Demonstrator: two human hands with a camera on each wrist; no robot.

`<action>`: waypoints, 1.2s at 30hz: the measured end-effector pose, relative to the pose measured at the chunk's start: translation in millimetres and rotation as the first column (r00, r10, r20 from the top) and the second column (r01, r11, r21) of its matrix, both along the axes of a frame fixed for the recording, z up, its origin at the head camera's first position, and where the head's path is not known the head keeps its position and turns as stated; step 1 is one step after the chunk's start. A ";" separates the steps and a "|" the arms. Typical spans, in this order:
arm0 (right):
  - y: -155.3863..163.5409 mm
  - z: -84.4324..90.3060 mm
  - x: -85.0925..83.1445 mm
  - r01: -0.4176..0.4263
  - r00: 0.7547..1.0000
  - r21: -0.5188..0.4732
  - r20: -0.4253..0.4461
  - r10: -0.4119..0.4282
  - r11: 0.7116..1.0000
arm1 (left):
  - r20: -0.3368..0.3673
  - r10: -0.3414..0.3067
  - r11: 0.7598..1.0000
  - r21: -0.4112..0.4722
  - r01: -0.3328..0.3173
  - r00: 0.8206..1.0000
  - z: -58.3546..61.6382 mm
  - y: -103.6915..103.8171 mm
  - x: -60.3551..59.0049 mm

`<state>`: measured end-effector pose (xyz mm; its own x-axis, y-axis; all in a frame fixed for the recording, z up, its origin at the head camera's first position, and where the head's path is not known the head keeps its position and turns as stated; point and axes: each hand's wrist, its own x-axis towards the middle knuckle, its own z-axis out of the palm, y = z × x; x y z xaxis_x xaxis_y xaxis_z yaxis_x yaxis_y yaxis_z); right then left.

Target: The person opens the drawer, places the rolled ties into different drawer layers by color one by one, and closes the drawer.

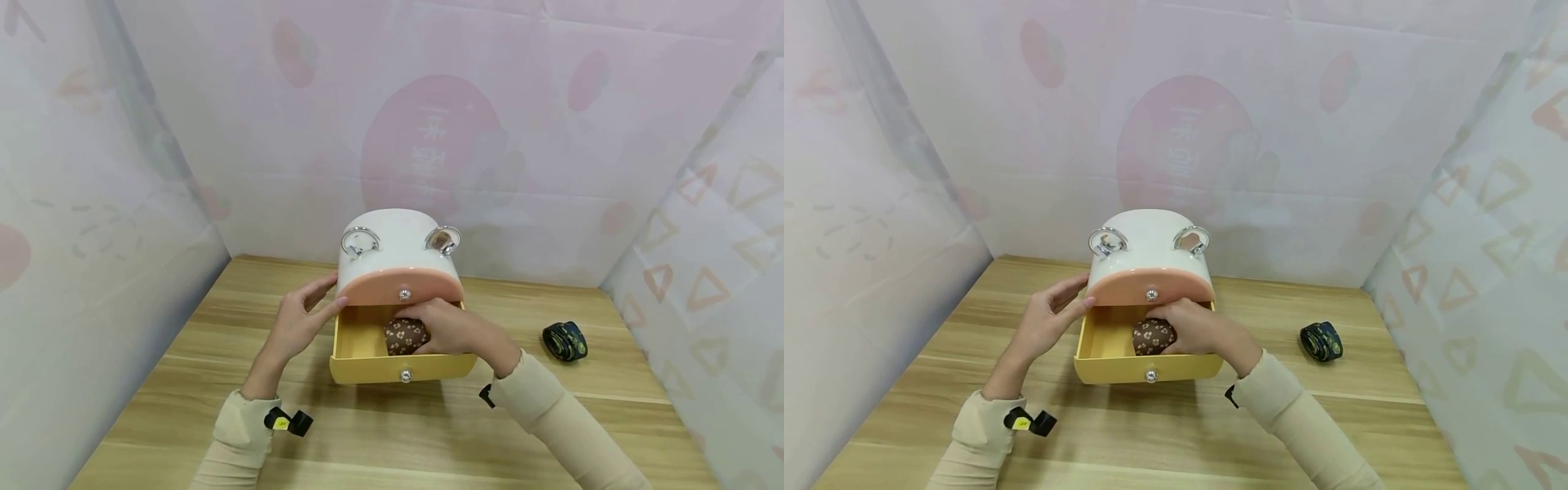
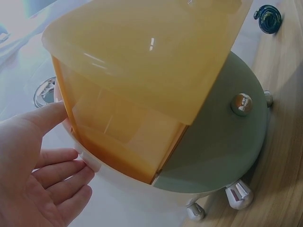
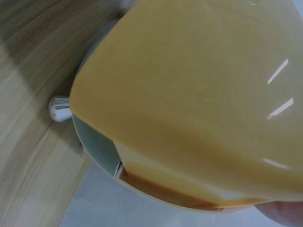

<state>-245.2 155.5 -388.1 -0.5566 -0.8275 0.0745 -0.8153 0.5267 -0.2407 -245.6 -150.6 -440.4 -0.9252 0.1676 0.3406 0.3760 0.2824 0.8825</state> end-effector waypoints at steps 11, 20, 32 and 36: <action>8.7 3.8 2.6 0.014 1.000 0.040 -0.026 -0.013 0.999 | -0.008 -0.010 1.000 0.001 0.010 1.000 -2.7 2.7 -3.6; 21.0 20.5 9.3 0.054 0.998 0.041 -0.027 -0.053 0.998 | -0.010 -0.002 1.000 -0.002 0.002 1.000 -1.0 0.7 -4.3; 44.9 45.5 31.9 0.186 0.976 -0.043 0.120 -0.180 0.982 | -0.011 -0.006 1.000 -0.002 0.006 1.000 -2.2 -1.4 -5.8; 53.9 48.0 39.1 0.195 0.977 -0.094 0.105 -0.185 0.976 | -0.009 -0.004 1.000 -0.004 0.004 1.000 -1.9 -1.9 -5.8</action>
<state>-206.0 209.3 -340.1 -0.7117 -0.6963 0.0932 -0.6734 0.6383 -0.3731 -251.4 -152.5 -442.3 -0.9215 0.1729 0.3477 0.3847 0.2845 0.8781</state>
